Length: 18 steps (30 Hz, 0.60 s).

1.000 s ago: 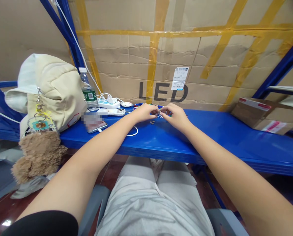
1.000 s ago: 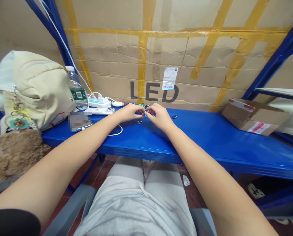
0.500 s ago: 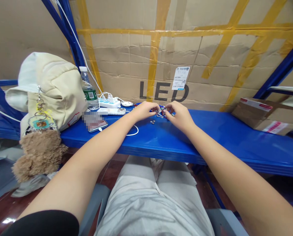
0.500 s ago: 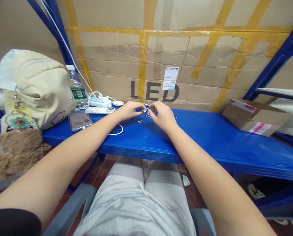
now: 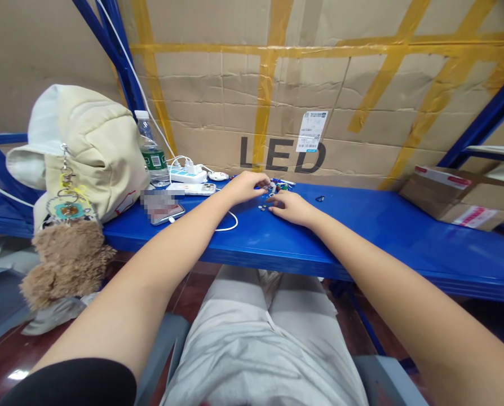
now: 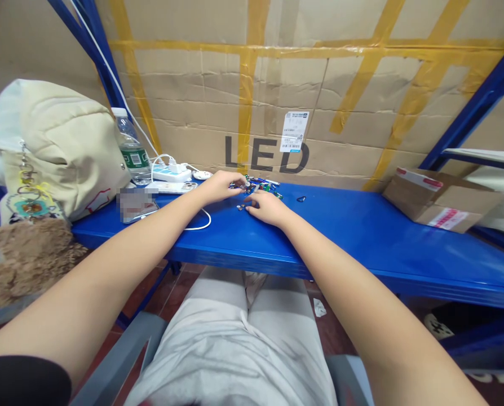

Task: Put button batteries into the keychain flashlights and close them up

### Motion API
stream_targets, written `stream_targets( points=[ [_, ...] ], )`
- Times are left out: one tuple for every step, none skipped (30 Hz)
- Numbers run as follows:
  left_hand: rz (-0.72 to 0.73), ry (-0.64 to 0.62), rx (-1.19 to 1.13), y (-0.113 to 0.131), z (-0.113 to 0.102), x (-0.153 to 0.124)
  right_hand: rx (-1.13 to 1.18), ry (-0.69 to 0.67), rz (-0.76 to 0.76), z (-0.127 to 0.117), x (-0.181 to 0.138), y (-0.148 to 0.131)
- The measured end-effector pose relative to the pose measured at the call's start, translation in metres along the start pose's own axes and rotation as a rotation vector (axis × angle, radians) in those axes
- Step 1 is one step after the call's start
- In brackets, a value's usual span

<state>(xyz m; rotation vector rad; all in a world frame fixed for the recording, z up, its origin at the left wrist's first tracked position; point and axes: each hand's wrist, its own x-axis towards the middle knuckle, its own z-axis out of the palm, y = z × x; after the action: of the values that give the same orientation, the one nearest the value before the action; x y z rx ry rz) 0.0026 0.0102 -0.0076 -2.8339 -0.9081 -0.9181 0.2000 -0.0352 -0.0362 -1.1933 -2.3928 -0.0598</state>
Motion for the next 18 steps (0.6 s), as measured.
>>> stream_targets(
  points=[
    [0.005,-0.009,0.001,0.0001,0.0001,0.0001,-0.007,-0.020,-0.015,0.0002,0.0014,-0.0011],
    [0.012,-0.019,0.000,0.0001,0.0003,0.0002,-0.009,-0.037,-0.026,0.0000,0.0027,-0.0021],
    [0.020,-0.028,-0.002,0.0002,0.0007,0.0002,-0.005,-0.051,-0.035,-0.0005,0.0037,-0.0028],
    [0.025,-0.035,-0.005,0.0001,0.0012,0.0003,0.008,-0.062,-0.040,-0.0012,0.0045,-0.0031],
    [0.030,-0.041,-0.009,0.0001,0.0016,0.0003,0.027,-0.071,-0.040,-0.0018,0.0051,-0.0030],
    [0.034,-0.046,-0.010,0.0001,0.0020,0.0002,0.047,-0.077,-0.033,-0.0023,0.0056,-0.0025],
    [0.035,-0.050,-0.010,0.0001,0.0023,0.0002,0.067,-0.082,-0.020,-0.0026,0.0059,-0.0018],
    [0.032,-0.053,-0.007,0.0003,0.0024,0.0001,0.082,-0.085,-0.005,-0.0027,0.0062,-0.0009],
    [0.027,-0.057,-0.003,0.0006,0.0023,0.0001,0.093,-0.081,0.007,-0.0025,0.0063,0.0000],
    [0.024,-0.062,0.002,0.0010,0.0021,0.0001,0.101,-0.074,0.010,-0.0022,0.0065,0.0008],
    [0.020,-0.065,0.008,0.0015,0.0019,0.0001,0.104,-0.065,0.004,-0.0018,0.0066,0.0015],
    [0.018,-0.068,0.014,0.0018,0.0016,0.0001,0.103,-0.055,-0.008,-0.0014,0.0068,0.0020],
    [0.016,-0.071,0.019,0.0021,0.0014,0.0001,0.101,-0.049,-0.020,-0.0009,0.0070,0.0022],
    [0.016,-0.074,0.023,0.0022,0.0013,0.0001,0.099,-0.050,-0.024,-0.0006,0.0073,0.0021],
    [0.017,-0.077,0.024,0.0022,0.0013,0.0001,0.098,-0.058,-0.017,-0.0004,0.0075,0.0019],
    [0.018,-0.080,0.024,0.0021,0.0014,0.0000,0.099,-0.067,-0.001,-0.0004,0.0077,0.0016],
    [0.019,-0.083,0.020,0.0019,0.0015,-0.0001,0.101,-0.074,0.016,-0.0004,0.0078,0.0012],
    [0.021,-0.087,0.015,0.0017,0.0017,-0.0002,0.103,-0.078,0.029,-0.0006,0.0077,0.0008]
  ],
)
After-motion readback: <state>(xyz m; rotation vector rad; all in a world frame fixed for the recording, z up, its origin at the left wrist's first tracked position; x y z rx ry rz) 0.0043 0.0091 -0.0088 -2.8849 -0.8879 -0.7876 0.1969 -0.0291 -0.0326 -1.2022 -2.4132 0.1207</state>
